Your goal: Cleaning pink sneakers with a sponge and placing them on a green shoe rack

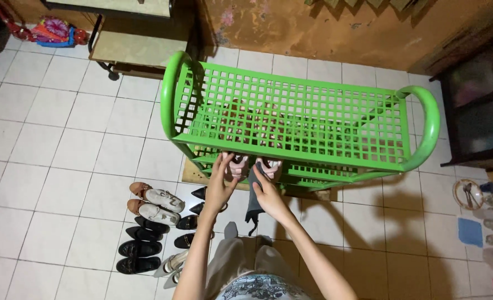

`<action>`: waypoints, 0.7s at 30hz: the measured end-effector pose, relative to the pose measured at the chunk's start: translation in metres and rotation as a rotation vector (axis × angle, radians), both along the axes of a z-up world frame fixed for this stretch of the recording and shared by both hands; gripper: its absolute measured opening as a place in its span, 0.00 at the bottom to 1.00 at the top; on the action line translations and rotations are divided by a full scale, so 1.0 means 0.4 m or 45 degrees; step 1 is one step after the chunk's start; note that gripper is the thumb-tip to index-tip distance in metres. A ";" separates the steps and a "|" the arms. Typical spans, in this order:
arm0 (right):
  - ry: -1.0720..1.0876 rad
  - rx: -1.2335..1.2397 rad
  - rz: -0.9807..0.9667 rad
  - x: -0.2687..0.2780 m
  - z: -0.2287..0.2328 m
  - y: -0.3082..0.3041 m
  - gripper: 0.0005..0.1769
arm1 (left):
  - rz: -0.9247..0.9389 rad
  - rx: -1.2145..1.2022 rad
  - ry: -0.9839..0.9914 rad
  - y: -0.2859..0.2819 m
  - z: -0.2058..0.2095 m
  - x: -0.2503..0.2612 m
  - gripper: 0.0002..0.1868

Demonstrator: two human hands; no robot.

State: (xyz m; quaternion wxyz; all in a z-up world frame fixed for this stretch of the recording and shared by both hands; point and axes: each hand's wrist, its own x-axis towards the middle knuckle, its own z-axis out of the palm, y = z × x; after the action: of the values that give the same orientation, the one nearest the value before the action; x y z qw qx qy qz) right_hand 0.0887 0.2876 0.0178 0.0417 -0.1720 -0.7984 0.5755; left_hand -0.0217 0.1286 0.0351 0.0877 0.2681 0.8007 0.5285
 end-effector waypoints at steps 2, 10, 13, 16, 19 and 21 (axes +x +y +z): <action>-0.011 -0.011 0.011 -0.015 -0.042 -0.002 0.32 | -0.018 -0.011 0.004 -0.008 -0.015 -0.013 0.38; -0.111 -0.254 -0.011 -0.048 -0.038 -0.024 0.32 | -0.065 0.020 0.105 -0.037 -0.009 -0.034 0.30; -0.187 -0.254 0.022 -0.066 0.019 -0.046 0.32 | -0.048 0.040 0.019 -0.063 0.009 -0.048 0.29; -0.230 -0.284 0.045 -0.086 0.027 -0.071 0.32 | -0.051 -0.018 0.023 -0.092 0.028 -0.067 0.29; -0.171 -0.268 0.057 -0.093 0.011 -0.080 0.33 | -0.046 0.004 -0.124 -0.105 0.035 -0.077 0.28; -0.161 -0.249 0.054 -0.090 0.010 -0.080 0.32 | -0.062 0.041 0.065 -0.109 0.016 -0.079 0.28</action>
State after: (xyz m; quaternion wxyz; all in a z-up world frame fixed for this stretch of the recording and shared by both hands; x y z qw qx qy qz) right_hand 0.0526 0.2555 0.0217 -0.0381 -0.1943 -0.7431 0.6393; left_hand -0.0532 0.0848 0.0414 0.0757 0.3021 0.7872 0.5322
